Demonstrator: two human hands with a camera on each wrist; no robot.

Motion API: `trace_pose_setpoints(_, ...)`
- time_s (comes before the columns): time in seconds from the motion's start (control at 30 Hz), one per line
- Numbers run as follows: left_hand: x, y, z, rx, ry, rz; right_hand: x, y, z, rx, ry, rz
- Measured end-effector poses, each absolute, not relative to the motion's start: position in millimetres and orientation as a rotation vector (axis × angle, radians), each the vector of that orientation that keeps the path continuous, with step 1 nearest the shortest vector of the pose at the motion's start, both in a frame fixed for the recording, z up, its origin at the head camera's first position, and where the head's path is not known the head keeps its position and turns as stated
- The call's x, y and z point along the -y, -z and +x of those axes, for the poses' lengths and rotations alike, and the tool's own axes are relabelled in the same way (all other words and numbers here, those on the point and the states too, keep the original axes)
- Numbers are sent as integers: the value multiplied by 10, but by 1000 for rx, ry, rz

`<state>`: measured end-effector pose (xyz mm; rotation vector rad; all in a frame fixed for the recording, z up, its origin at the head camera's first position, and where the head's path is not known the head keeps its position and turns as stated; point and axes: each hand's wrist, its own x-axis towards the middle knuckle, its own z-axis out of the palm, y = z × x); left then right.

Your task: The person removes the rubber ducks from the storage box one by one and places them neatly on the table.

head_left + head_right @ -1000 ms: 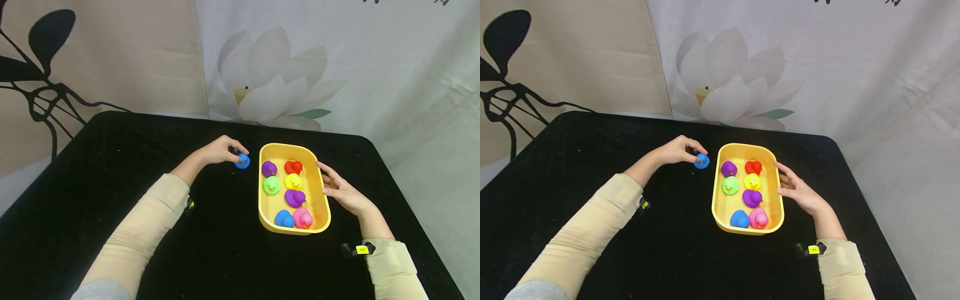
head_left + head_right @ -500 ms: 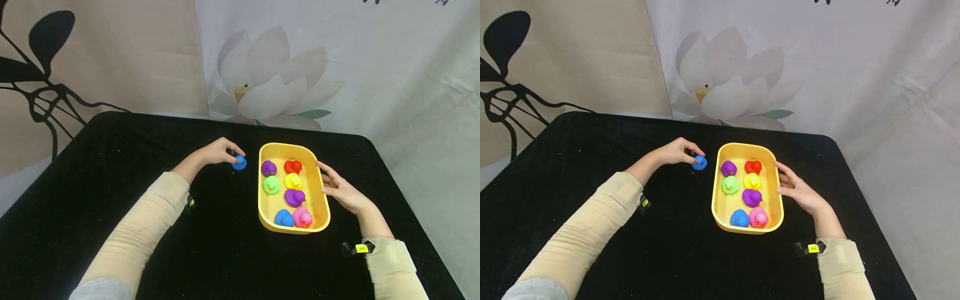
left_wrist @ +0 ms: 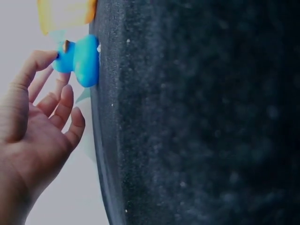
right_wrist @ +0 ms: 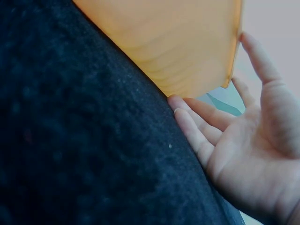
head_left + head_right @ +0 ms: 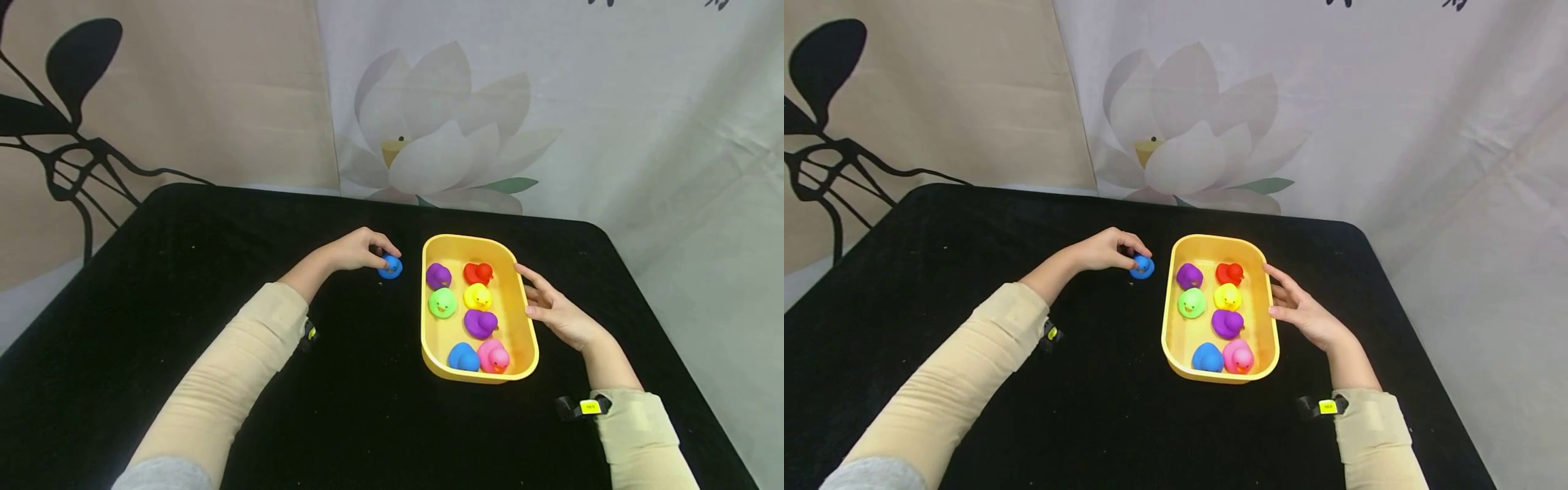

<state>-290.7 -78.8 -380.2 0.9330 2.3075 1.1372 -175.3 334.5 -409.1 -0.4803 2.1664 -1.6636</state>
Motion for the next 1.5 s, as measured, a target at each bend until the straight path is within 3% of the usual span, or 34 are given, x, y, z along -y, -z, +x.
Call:
trace_pose_setpoints(0.63, 737, 3564, -2689, -2483, -1278, 1057, -3345, 4085, -1762, -2163, 1661, -476)
trace_pose_setpoints(1.5, 114, 3375, -1930, -2282, -1328, 1298, -3364, 4079, -1761, -2164, 1666, -493)
